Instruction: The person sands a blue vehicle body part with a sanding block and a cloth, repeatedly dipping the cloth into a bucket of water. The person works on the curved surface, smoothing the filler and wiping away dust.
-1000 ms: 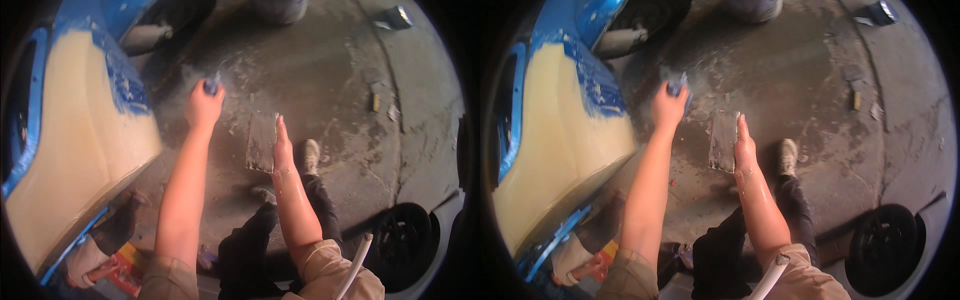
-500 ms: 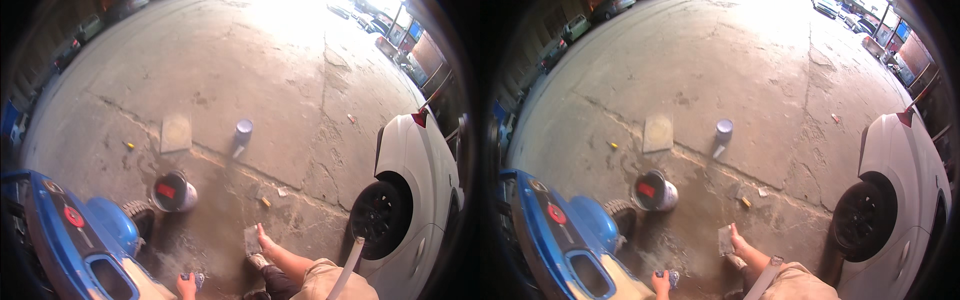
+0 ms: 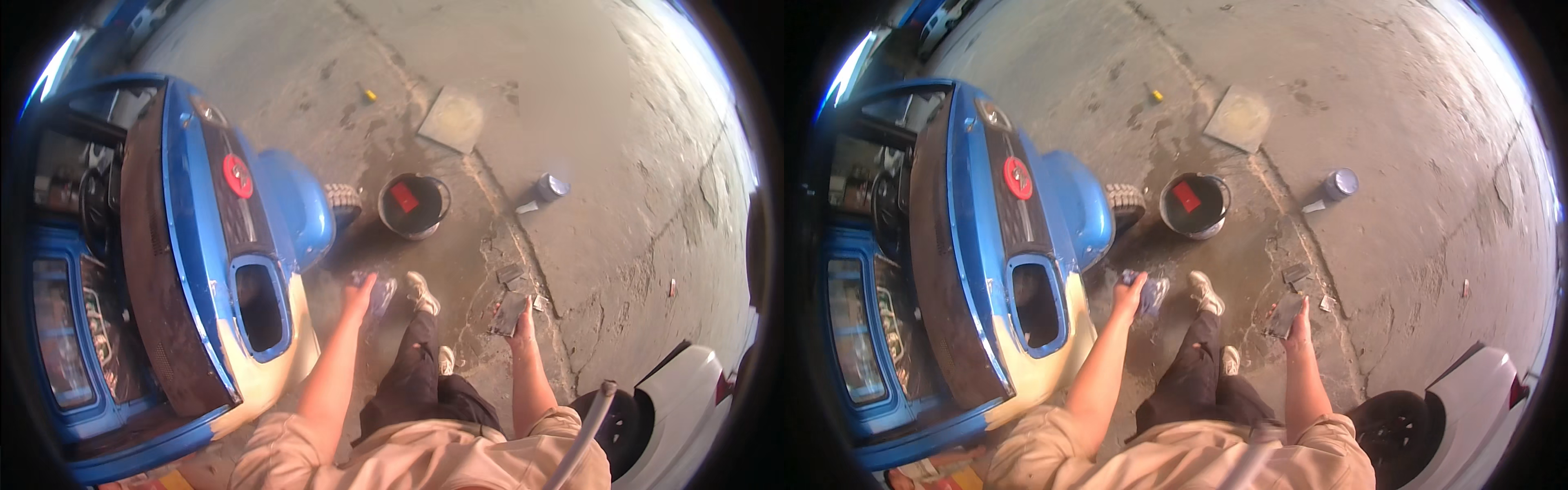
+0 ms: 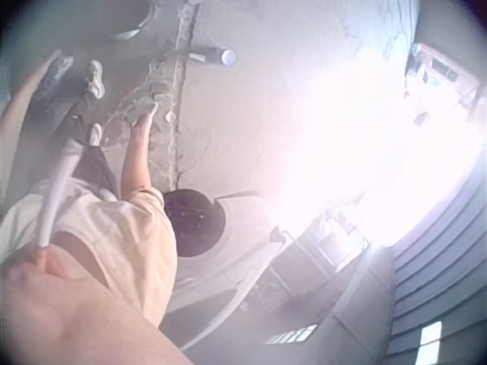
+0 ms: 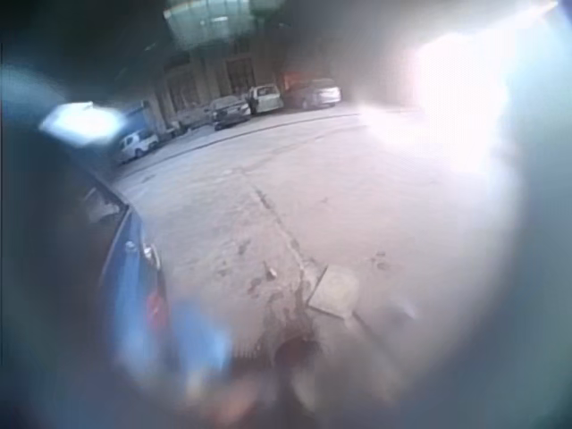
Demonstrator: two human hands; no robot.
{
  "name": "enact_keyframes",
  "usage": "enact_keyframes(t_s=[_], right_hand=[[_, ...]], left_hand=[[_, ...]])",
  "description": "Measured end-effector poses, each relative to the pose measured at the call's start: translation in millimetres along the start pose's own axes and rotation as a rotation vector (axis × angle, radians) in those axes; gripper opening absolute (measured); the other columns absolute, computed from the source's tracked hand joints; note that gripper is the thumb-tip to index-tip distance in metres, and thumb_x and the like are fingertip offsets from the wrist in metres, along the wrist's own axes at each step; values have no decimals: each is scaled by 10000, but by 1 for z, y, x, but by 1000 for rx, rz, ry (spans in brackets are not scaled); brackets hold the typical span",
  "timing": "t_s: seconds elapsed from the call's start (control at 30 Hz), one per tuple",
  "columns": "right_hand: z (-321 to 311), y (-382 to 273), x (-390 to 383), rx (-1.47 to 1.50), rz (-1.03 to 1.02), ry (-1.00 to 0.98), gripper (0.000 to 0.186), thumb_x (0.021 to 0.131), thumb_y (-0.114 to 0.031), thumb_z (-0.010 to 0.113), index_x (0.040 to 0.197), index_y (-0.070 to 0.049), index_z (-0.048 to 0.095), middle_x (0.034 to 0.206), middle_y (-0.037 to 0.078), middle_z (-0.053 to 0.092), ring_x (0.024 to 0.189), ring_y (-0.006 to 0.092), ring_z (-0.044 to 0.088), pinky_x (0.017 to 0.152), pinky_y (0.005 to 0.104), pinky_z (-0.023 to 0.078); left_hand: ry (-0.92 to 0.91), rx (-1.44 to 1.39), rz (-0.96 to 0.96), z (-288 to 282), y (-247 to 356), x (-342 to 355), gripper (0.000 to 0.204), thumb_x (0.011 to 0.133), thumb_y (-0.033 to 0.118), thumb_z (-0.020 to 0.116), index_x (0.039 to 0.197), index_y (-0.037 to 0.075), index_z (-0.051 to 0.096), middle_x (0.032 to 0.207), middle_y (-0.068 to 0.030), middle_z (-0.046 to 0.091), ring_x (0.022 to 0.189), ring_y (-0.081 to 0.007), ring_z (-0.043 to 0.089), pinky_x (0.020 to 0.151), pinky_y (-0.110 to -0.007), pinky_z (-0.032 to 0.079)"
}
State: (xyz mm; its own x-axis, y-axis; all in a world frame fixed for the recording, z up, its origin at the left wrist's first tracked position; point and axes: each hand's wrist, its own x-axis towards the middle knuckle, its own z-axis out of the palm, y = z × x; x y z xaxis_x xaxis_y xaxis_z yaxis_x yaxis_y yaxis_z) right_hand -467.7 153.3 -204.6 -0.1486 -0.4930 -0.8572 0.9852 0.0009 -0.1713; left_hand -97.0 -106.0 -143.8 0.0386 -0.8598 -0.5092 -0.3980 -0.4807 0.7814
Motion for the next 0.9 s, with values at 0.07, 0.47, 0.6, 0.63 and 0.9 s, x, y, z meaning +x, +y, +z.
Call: enact_keyframes(t_s=[0.07, 0.47, 0.6, 0.63, 0.9], right_hand=[[25, -6, -4, -12, -25, 37, 688, 1009, -690, 496, 1314, -77, 558, 1054, 169, 682, 913, 351, 689, 809, 511, 599], [230, 27, 202, -568, -30, -118, 617, 1045, -539, 554, 1387, -26, 562, 1218, 147, 667, 1085, 270, 667, 913, 423, 566], [258, 101, 341, -985, -181, -111, 544, 1068, -443, 588, 1400, -13, 569, 1255, 105, 664, 1096, 217, 652, 956, 365, 531], [267, 112, 369, -1099, -234, -136, 520, 1059, -424, 621, 1372, -10, 593, 1222, 78, 671, 1078, 169, 636, 946, 318, 515], [231, 120, 558, -1614, -217, 73, 646, 949, -529, 728, 1225, 54, 696, 1068, 94, 715, 948, 167, 636, 855, 330, 510]], left_hand=[[78, -122, -268, 12, -4, 24, 406, 882, 368, 834, 1102, 45, 724, 1008, -16, 715, 908, -138, 648, 835, -315, 509], [-217, -491, -406, 168, -45, 276, 336, 835, 312, 832, 1035, 57, 743, 893, -87, 755, 840, -195, 714, 770, -367, 584], [19, -302, -325, 208, -111, 328, 627, 758, 342, 890, 1256, 39, 658, 1105, -185, 746, 1054, -329, 720, 949, -426, 555], [101, -242, -313, 220, -111, 334, 668, 755, 358, 889, 1277, 26, 637, 1176, -223, 717, 1140, -372, 689, 1001, -435, 529], [213, 1, -494, 267, -154, 391, 548, 867, 135, 742, 1332, 1, 484, 1332, -314, 574, 1231, -484, 585, 1031, -524, 497]])
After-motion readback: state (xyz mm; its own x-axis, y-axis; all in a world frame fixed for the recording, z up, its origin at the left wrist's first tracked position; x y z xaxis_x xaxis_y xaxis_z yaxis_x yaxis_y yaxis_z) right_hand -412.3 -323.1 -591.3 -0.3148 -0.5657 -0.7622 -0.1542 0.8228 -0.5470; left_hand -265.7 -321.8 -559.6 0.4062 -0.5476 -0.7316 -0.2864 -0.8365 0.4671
